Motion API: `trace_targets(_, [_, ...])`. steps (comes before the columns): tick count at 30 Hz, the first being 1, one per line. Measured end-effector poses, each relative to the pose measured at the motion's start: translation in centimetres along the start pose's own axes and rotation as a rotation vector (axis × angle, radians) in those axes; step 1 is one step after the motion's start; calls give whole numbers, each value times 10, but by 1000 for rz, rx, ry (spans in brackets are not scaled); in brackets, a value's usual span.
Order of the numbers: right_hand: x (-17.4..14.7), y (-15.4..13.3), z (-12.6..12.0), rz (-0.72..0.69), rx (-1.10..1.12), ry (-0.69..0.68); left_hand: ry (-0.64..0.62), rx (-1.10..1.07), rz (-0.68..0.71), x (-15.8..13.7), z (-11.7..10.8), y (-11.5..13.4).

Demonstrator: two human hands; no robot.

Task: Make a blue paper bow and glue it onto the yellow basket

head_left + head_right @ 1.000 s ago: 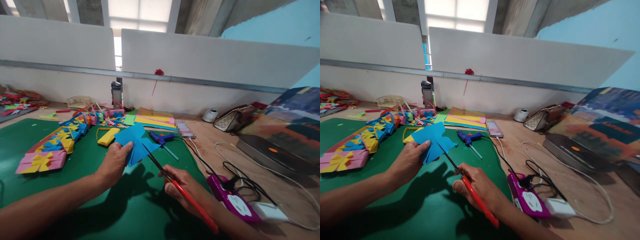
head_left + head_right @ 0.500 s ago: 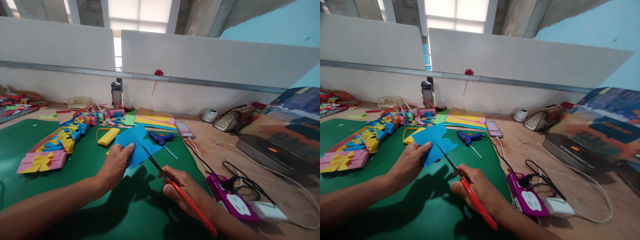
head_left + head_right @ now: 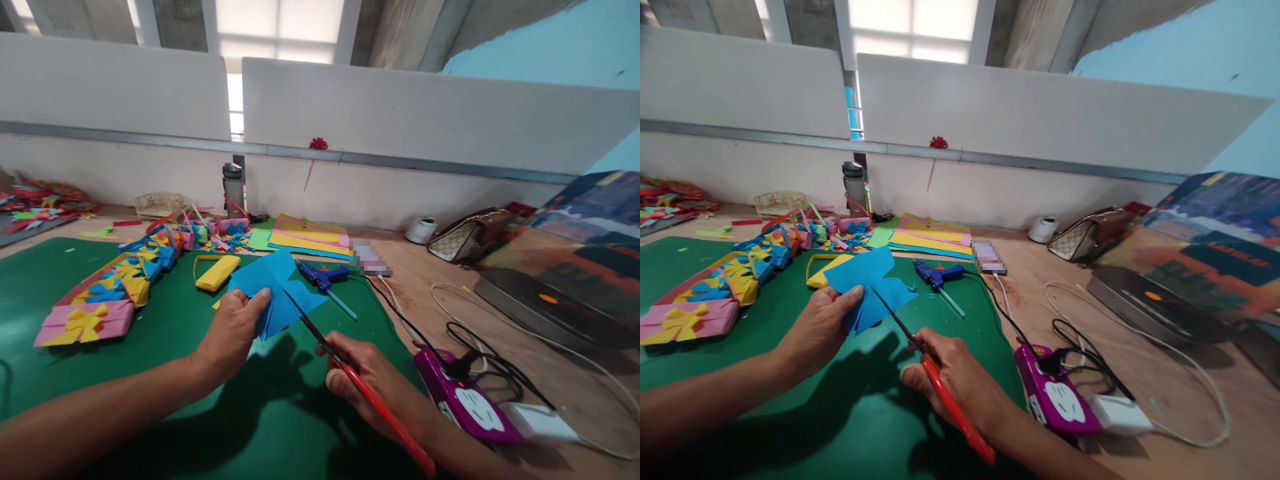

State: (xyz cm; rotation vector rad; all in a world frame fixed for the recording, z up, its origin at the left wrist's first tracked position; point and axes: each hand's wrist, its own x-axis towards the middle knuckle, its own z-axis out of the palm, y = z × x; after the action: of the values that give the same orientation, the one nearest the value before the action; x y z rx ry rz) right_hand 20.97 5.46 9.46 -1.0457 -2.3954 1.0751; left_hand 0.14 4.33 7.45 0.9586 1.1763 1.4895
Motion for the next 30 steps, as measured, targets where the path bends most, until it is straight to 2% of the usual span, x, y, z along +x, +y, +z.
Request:
trace_targets(6, [-2,-1,0,14,-10,-6,33,7,7,1,-1,-4])
trace_targets(22, [1,1,1,60,0,-19,13,9,-2,-1,1,-1])
trace_targets(30, [-1,-5,1,44,-9,30,42,-11,-22,-1,1,-2])
